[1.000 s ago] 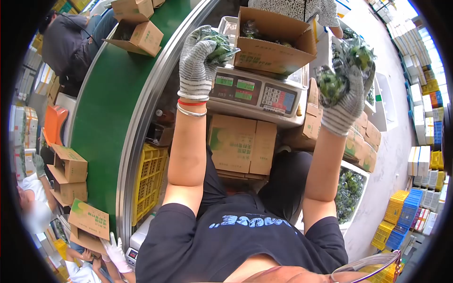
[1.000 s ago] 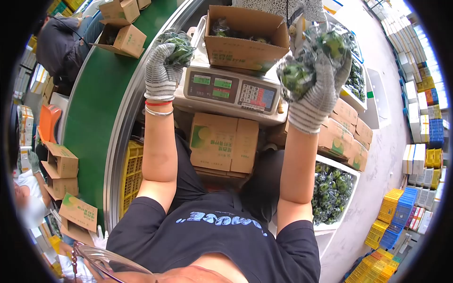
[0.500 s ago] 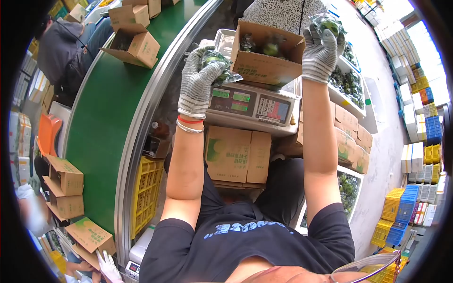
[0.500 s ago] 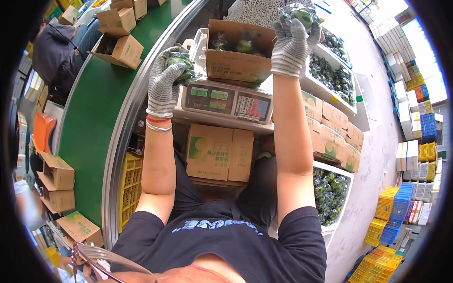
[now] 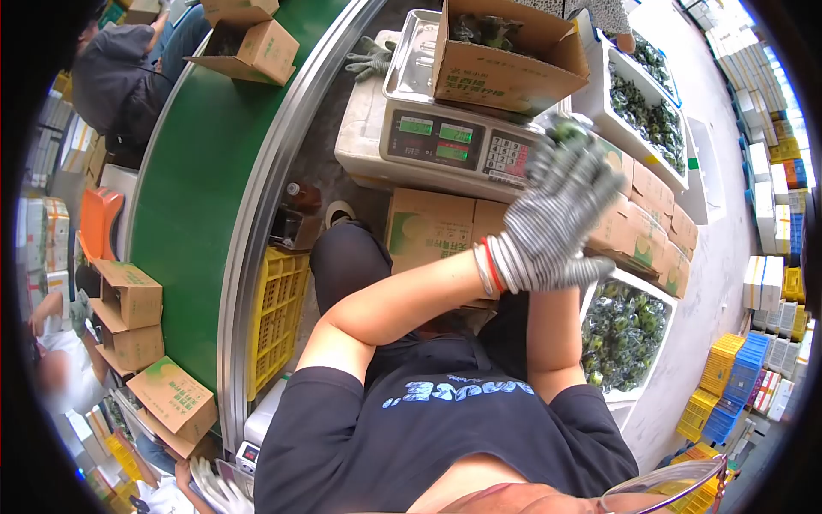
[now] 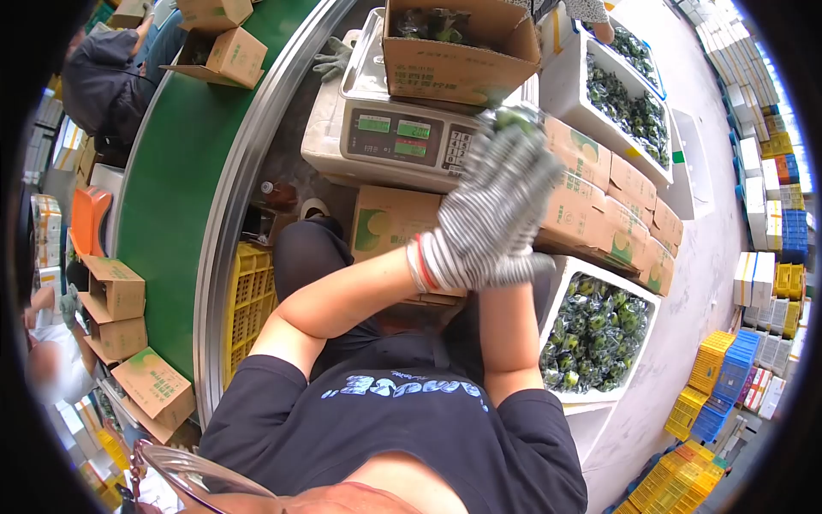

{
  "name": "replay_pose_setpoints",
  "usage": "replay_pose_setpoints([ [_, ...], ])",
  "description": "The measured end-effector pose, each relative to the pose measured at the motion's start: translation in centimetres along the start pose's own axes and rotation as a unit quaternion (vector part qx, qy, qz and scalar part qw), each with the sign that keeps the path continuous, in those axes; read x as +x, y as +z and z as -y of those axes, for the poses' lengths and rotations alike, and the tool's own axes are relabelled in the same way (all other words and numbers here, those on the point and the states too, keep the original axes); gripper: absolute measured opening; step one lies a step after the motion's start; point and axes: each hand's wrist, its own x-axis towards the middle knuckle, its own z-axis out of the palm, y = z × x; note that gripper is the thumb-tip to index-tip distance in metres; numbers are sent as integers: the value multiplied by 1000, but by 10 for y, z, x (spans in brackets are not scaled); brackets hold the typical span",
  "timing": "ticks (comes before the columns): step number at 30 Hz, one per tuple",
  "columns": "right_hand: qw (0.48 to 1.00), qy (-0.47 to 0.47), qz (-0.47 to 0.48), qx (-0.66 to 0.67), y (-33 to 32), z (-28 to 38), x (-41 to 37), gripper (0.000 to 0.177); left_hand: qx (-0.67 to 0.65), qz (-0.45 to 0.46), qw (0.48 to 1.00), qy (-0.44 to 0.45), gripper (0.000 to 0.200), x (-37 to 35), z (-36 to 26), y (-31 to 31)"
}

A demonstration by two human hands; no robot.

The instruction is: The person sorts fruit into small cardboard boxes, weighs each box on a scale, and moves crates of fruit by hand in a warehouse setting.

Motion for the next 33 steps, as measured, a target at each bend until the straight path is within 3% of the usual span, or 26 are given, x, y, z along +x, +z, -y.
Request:
replay_pose_setpoints([
  [3,997,42,17,66,-56,47,-18,51,-217,-27,976,14,67,-4,-15,2],
  [5,999,24,8,43,-106,76,-27,50,-137,-51,987,62,46,8,2,-15],
  [6,1000,10,4,14,-139,91,-31,46,-88,-122,986,64,33,12,14,-21],
  [8,981,-58,-118,-144,-175,114,-49,50,-37,-221,973,50,30,24,48,-39],
  [9,956,-89,-149,-237,-213,123,-55,51,-50,-236,970,11,28,24,64,-52],
  [10,924,-105,-197,-309,-229,131,-66,52,-79,-249,962,-85,30,19,77,-61],
  [13,825,-106,-271,-484,-325,148,-98,53,-146,-308,931,-129,23,18,105,-89],
  [15,774,-19,-279,-568,-345,157,-110,59,-225,-315,899,-205,23,20,102,-96],
  [16,744,23,-281,-606,-354,162,-113,61,-198,-313,908,-198,27,21,116,-94],
  [17,603,123,-220,-757,-383,170,-110,66,-154,-304,922,-184,28,25,125,-90],
  [19,370,66,-223,-899,-291,167,-96,61,-62,-286,944,-149,31,38,143,-87],
  [20,423,-12,-156,-892,-272,176,-80,62,-17,-276,952,-134,34,44,159,-84],
  [21,593,-36,-85,-800,-263,182,-55,52,-22,-286,950,-126,33,49,172,-79],
  [22,760,-12,-91,-643,-200,176,-38,49,-29,-307,942,-129,33,52,182,-72],
  [23,794,-82,-12,-602,-148,167,-19,44,-37,-328,935,-131,33,55,193,-66],
  [24,792,-104,66,-598,-86,160,-7,41,-17,-294,945,-142,36,52,195,-63],
  [26,733,-189,241,-607,11,141,26,29,-127,-297,930,-176,35,51,184,-58],
  [29,643,-326,363,-590,94,81,108,20,-168,-301,921,-183,40,47,171,-56],
  [30,577,-327,414,-623,110,57,141,21,-150,-298,926,-174,41,46,169,-57],
  [31,556,-253,470,-638,118,29,169,21,-132,-295,932,-167,43,46,169,-57],
  [32,503,-31,487,-714,128,13,179,22,-60,-312,937,-141,40,45,176,-56],
  [33,374,-16,519,-769,134,-7,186,22,-156,-328,916,-170,38,47,166,-56],
])
